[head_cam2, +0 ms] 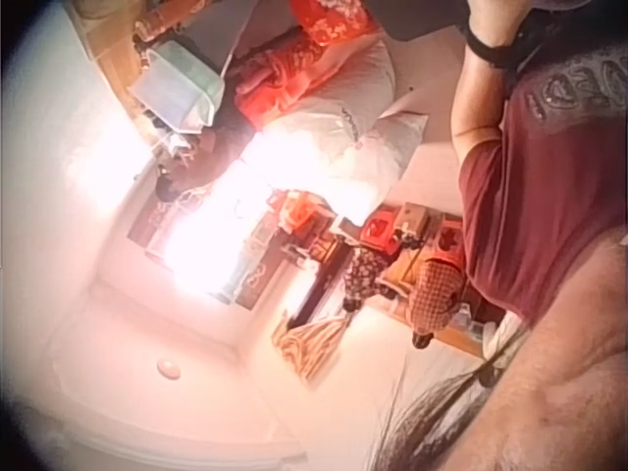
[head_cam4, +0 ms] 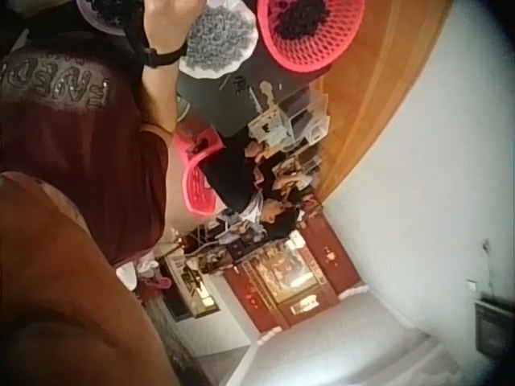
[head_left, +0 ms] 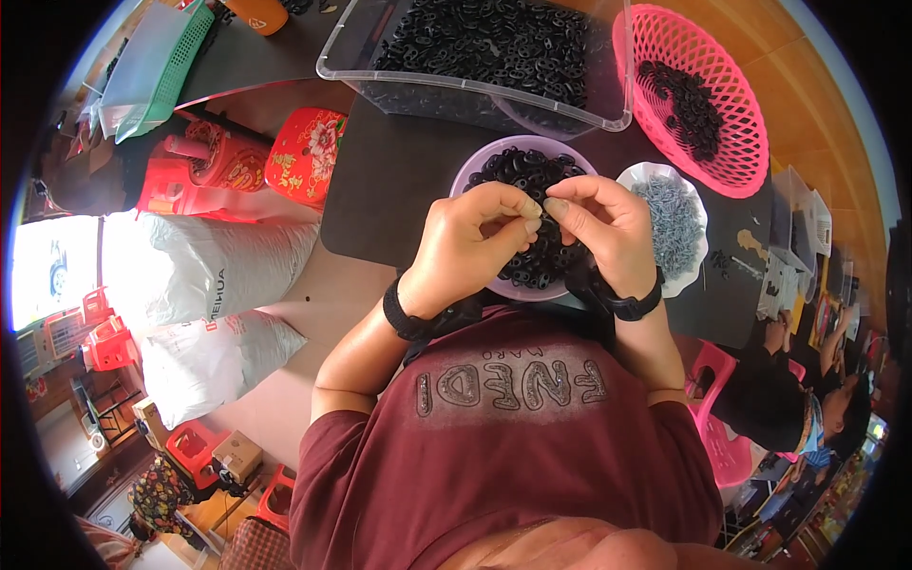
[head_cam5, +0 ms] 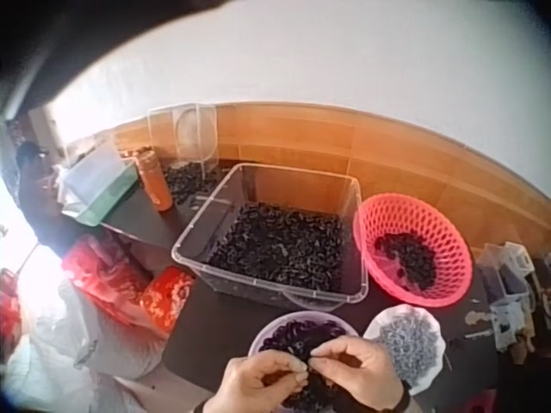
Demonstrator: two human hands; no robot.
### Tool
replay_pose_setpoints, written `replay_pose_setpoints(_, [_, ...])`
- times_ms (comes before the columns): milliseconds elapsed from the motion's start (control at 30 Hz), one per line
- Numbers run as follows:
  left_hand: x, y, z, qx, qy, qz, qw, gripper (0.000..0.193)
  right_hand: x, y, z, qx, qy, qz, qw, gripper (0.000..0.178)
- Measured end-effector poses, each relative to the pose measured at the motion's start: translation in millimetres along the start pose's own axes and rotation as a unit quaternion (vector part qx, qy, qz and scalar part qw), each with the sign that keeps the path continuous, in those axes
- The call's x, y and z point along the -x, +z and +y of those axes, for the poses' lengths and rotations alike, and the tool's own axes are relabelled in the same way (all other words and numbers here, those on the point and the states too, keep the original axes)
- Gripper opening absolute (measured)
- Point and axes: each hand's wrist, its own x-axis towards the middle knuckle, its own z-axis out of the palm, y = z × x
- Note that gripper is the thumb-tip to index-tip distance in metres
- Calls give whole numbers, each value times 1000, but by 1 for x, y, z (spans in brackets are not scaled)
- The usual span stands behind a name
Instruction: The person assembles plastic cord locks by taking plastic pieces and small springs from bowls and inserting the springs into the plastic pieces by hand.
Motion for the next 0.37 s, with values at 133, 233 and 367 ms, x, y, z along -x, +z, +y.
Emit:
replay_pose_setpoints(133, [1, 0, 1, -9, 15, -6, 1000, 8, 0, 0, -1, 20, -4, 0, 1000, 13])
replay_pose_setpoints(233, [0, 0, 1, -15, 20, -6, 1000, 8, 1, 1, -1, 18, -8, 0, 1000, 13])
replay_pose_setpoints(367, [1, 0, 2, -26, 27, -6, 999, 7, 2, 1, -3, 37, -7, -3, 999, 13])
